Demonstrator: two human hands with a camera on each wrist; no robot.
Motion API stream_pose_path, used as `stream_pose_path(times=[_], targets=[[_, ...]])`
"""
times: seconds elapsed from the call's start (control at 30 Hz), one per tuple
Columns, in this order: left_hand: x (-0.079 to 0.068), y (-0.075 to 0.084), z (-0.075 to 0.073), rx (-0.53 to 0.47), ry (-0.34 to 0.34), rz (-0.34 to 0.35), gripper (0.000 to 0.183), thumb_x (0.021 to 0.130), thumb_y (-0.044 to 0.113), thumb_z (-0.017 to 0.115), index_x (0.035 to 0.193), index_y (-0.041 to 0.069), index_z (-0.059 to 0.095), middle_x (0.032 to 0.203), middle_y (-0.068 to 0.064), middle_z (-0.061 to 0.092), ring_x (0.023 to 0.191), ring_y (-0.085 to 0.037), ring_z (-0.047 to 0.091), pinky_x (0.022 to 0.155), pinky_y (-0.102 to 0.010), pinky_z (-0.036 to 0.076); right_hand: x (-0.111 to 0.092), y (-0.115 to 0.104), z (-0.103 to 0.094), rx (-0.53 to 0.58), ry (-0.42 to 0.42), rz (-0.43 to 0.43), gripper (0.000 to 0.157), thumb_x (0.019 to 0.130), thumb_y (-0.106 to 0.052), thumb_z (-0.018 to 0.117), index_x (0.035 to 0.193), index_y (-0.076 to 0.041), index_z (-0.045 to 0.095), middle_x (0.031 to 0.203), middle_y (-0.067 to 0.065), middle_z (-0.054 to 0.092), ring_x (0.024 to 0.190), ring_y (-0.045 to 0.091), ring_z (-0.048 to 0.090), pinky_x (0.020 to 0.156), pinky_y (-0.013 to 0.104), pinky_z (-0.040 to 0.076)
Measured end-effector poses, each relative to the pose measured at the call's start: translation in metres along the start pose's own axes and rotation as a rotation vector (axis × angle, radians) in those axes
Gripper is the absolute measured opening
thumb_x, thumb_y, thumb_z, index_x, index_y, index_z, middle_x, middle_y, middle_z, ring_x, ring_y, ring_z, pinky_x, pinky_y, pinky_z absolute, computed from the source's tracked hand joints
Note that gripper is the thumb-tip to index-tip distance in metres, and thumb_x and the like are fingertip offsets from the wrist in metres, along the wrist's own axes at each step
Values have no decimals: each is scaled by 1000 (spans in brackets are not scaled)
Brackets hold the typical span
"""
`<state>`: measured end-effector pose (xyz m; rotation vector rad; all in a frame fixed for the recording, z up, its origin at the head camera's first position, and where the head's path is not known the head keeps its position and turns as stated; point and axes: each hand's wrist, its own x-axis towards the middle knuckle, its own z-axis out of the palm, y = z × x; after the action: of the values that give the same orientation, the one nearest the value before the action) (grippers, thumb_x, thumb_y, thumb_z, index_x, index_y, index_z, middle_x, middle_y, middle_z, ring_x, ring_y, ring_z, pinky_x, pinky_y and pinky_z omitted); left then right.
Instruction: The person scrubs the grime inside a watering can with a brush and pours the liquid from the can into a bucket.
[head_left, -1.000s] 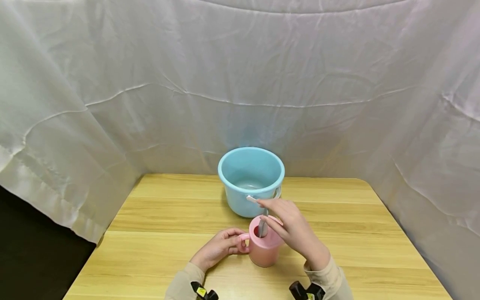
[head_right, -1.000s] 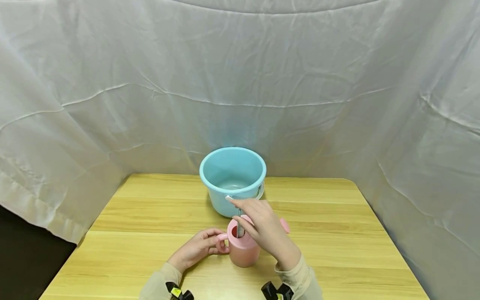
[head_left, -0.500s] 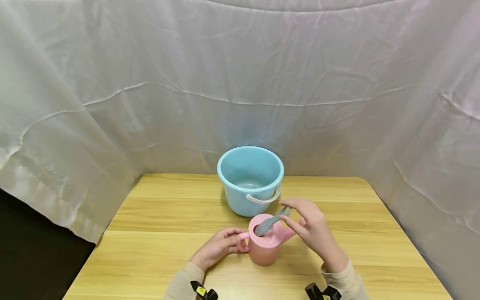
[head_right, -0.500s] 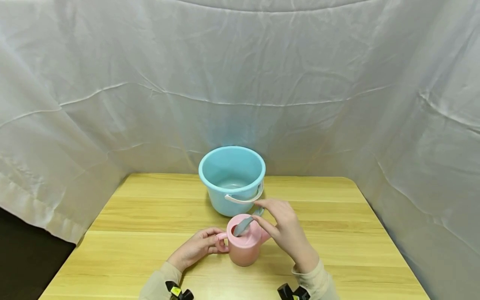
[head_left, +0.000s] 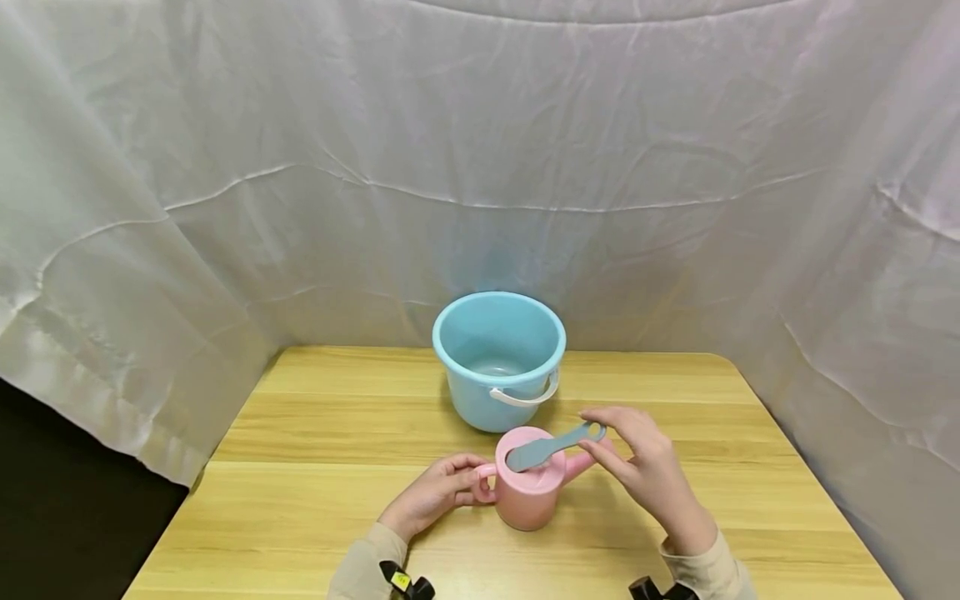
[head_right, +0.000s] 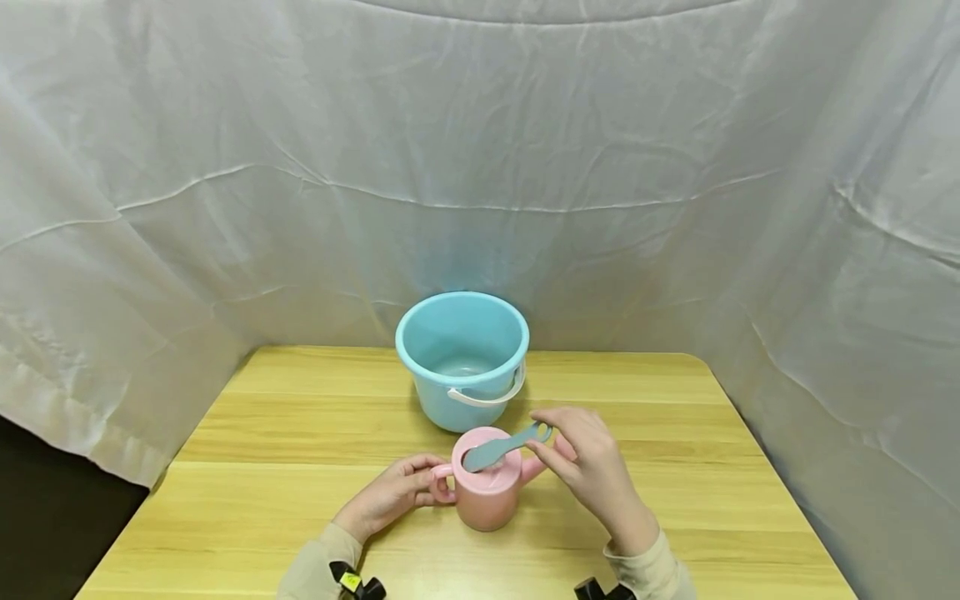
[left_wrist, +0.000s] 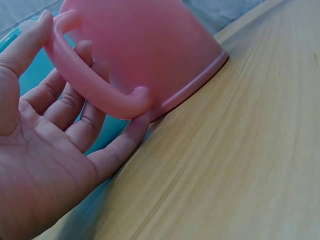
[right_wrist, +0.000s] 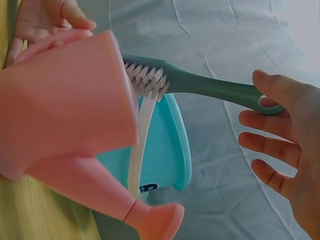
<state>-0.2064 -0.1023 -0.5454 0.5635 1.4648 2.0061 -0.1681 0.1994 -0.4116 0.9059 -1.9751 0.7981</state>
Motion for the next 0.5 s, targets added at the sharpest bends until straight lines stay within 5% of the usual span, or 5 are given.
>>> stream_pose_path(times=[0.3,0.5], targets=[[0,0,0,-6,2,-1,19,101,18,52,116,11,60,93,2,67,95,-15,69,97,-44,54,17,-13,6,-11,31,-98,39,94,-39,62,105,-3,72,98,7,73,90,22,65,91,23,46],[0,0,1,-13,5,-2,19,101,18,52,116,11,61,92,2,67,96,-16,69,97,-44,54,37,-22,15,-19,-59,-152,35,94,-36,63,109,-5,70,100,5,73,91,20,68,81,31,49]])
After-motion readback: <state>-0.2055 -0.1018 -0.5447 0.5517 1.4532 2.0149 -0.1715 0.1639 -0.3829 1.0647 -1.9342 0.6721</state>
